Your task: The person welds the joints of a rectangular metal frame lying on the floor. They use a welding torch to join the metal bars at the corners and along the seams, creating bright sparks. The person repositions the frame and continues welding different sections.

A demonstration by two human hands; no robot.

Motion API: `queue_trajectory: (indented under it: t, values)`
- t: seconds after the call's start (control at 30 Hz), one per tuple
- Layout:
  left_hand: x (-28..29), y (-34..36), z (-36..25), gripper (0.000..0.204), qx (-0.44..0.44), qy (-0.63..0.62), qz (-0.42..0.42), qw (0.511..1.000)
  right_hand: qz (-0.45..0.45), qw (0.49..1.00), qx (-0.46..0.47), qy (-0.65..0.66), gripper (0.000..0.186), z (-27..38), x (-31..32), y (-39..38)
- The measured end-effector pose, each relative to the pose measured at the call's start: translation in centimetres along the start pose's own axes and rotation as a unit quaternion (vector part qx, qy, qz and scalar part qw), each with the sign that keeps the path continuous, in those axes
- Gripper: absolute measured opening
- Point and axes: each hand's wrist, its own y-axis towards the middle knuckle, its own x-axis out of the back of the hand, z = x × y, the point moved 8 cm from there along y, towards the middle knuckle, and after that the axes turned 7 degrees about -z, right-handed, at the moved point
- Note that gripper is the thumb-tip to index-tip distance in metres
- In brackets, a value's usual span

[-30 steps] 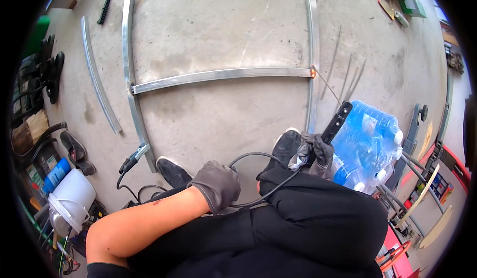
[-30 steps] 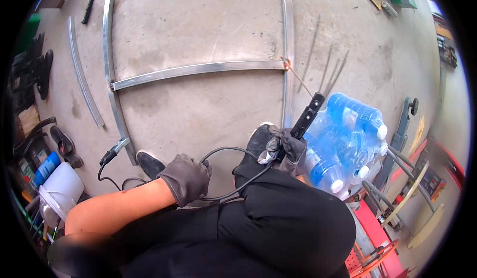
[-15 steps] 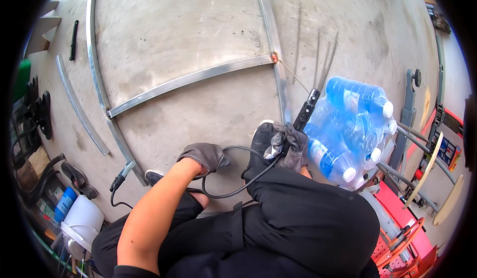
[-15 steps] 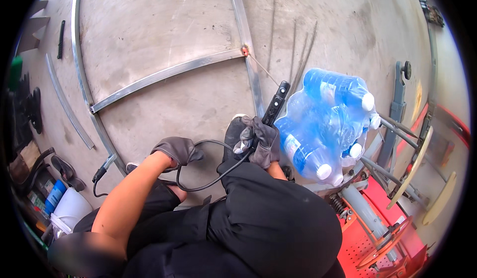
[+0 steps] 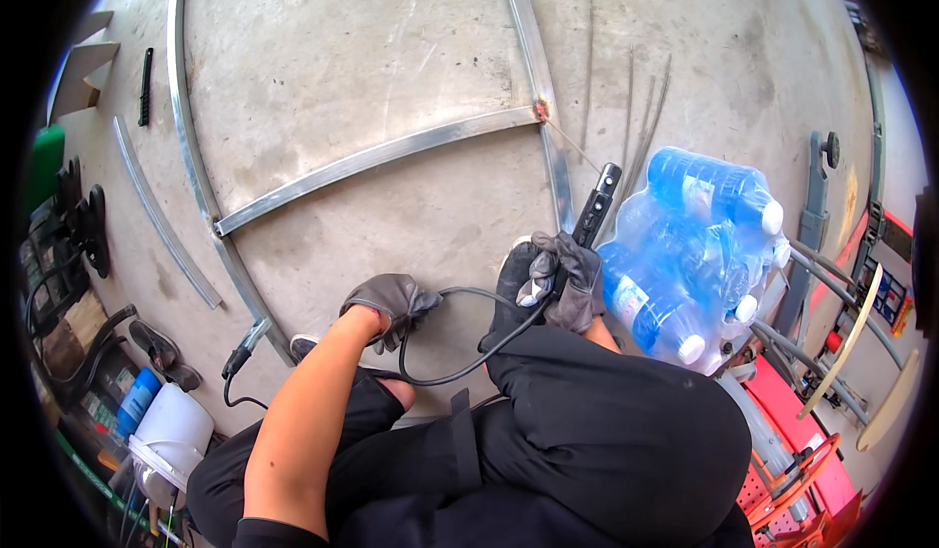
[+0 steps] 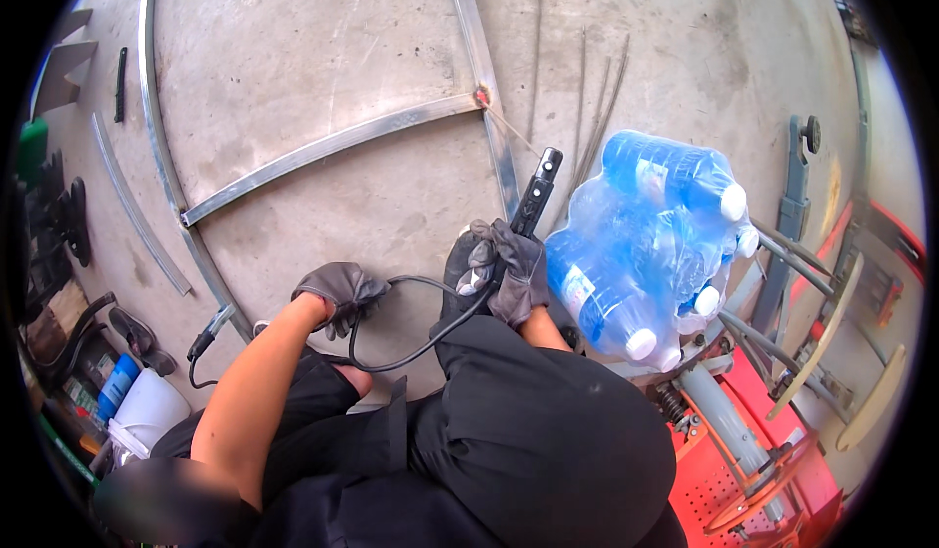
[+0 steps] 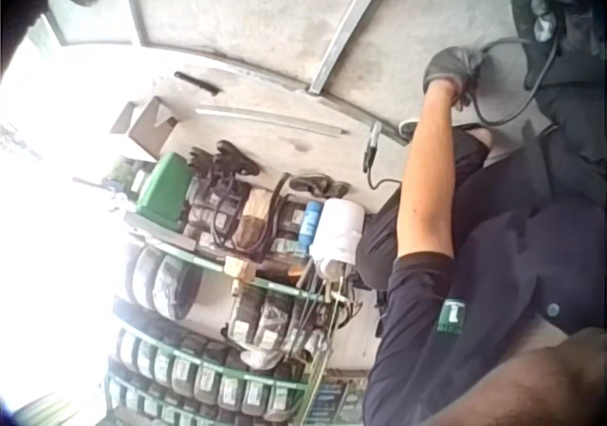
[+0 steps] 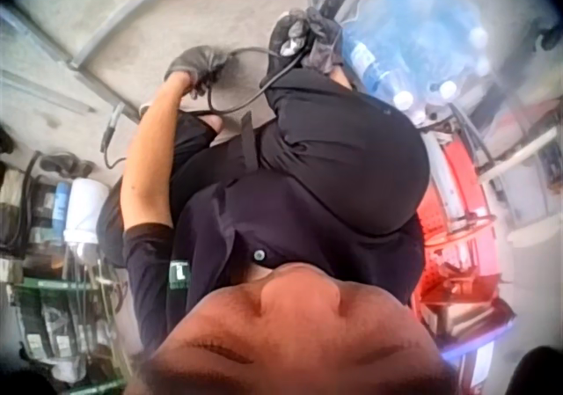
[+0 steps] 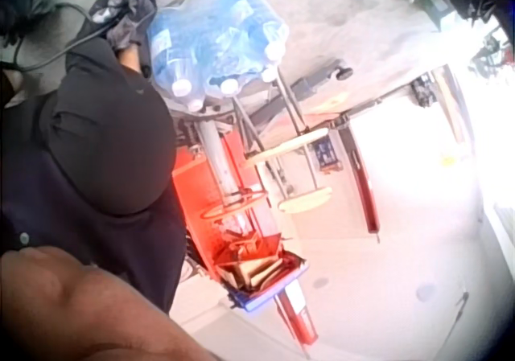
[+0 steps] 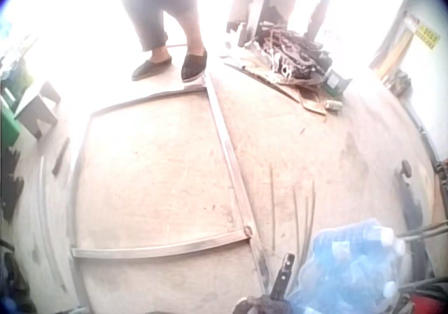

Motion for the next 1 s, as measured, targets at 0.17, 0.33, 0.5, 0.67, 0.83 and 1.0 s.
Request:
queue_trajectory:
  t: [0.17, 0.33, 0.5, 0.67, 0.83, 1.0]
  values:
    - [0.1, -0.3, -0.1, 0.047, 0.037, -0.054, 0.037, 0.997, -0.003, 0.999, 0.017, -0.031, 0.040, 0.0, 0.5, 0.7]
    - [0.1, -0.2, -0.4, 0.044, 0.032, -0.064, 0.032, 0.997, -0.006, 0.999, 0.003, -0.042, 0.041, -0.6, 1.3, 1.4]
    - [0.1, 0.3, 0.5, 0.046, 0.051, -0.065, 0.025, 0.996, 0.068, 0.915, 0.327, -0.225, 0.044, 3.2, -1.0, 0.0]
    - [-0.4, 0.3, 0.7, 0.045, 0.069, -0.078, 0.062, 0.993, 0.041, 0.994, 0.100, -0.029, 0.045, 1.0, 0.8, 0.3]
    - [-0.3, 0.0, 0.4, 0.050, 0.069, -0.085, 0.056, 0.992, 0.026, 0.997, 0.068, -0.020, 0.045, 0.1, 0.8, 0.8]
    - [-0.4, 0.1, 0.7, 0.049, 0.074, -0.098, 0.057, 0.991, 0.044, 0.998, 0.044, 0.019, 0.046, -0.4, 0.5, 0.7]
